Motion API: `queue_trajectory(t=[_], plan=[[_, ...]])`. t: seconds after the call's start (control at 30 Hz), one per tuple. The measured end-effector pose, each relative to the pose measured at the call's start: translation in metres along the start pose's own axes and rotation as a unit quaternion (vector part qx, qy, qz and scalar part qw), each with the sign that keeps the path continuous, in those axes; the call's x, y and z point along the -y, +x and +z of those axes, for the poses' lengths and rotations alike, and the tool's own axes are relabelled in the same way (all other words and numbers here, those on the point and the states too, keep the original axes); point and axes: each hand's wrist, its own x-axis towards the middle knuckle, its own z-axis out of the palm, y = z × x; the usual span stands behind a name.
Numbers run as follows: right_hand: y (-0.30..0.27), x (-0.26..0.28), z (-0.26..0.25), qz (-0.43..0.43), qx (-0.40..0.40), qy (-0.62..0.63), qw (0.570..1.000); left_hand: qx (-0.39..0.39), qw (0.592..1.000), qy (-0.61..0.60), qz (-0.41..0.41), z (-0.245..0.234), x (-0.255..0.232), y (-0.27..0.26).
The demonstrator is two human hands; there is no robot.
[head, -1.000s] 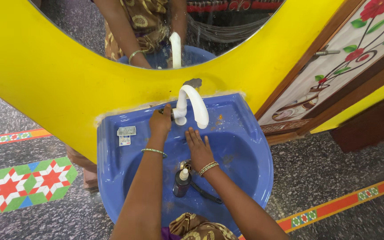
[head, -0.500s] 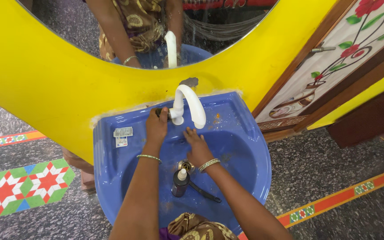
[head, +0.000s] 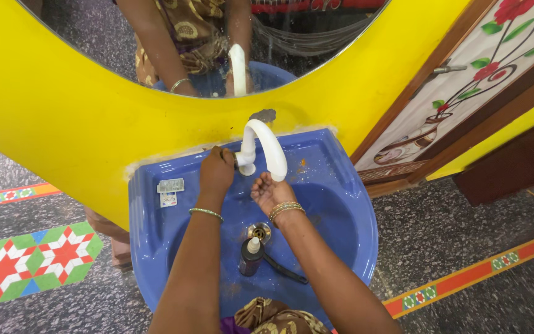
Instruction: The person scrubs a blue plastic sink with an orange brush, applies liquid soap from a bottle, and continues scrubbing the basin and faucet area. The person handles a small rectangular item and a dark bottle while cleaning.
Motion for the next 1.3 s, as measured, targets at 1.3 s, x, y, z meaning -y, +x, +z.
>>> queue_trajectory(t=[1.3], plan=[[-0.005, -0.008, -0.016, 0.155, 0.072, 0.115, 0.979, 0.166, 0.968, -0.091, -0.162, -0.015, -0.015, 0.011]])
